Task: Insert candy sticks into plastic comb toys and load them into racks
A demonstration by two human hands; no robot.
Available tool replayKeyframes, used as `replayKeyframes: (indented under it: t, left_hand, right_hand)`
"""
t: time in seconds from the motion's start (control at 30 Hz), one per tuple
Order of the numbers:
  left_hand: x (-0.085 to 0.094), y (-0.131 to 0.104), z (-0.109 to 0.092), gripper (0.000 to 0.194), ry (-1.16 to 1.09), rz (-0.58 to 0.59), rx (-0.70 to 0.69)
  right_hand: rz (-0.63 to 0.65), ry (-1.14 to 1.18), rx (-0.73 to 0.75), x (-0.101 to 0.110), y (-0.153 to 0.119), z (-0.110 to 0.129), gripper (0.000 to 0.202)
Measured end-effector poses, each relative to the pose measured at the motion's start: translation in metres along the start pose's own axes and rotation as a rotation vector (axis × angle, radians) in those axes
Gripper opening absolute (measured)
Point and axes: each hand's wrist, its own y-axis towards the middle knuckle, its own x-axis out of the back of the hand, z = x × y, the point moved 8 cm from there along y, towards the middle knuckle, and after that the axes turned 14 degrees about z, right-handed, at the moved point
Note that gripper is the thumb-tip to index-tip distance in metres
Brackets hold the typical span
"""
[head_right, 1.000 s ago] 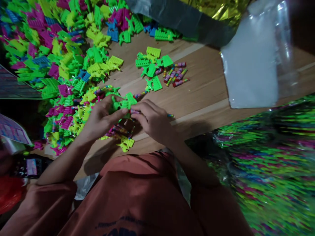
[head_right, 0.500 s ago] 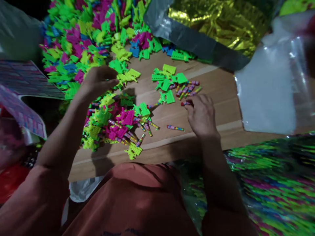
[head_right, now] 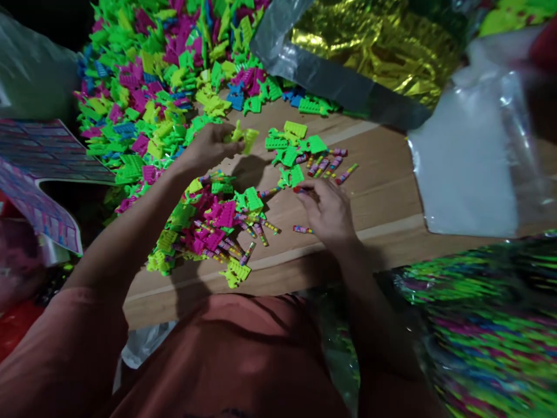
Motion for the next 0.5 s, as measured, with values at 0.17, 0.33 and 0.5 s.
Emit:
replayKeyframes:
  t: [0.17, 0.33, 0.5]
  left_hand:
    - [-0.062, -0.047, -0.024, 0.022, -0.452, 0.144, -0.001]
    - [-0.098, -0.067, -0.03, 0.042, -0.718, 0.15, 0.004]
    - [-0.102, -0.074, -0.024, 0.051, -0.784, 0.134, 0.078]
  right_hand:
    - [0.001, 0.333, 0.013, -0.022, 0.017, 0.028, 0.026]
    - [-0.002, 0.36, 0.092, -0.023, 0.018, 0.049, 0.023]
    - [0.018, 0.37, 0.104, -0.016, 0.013, 0.059, 0.019]
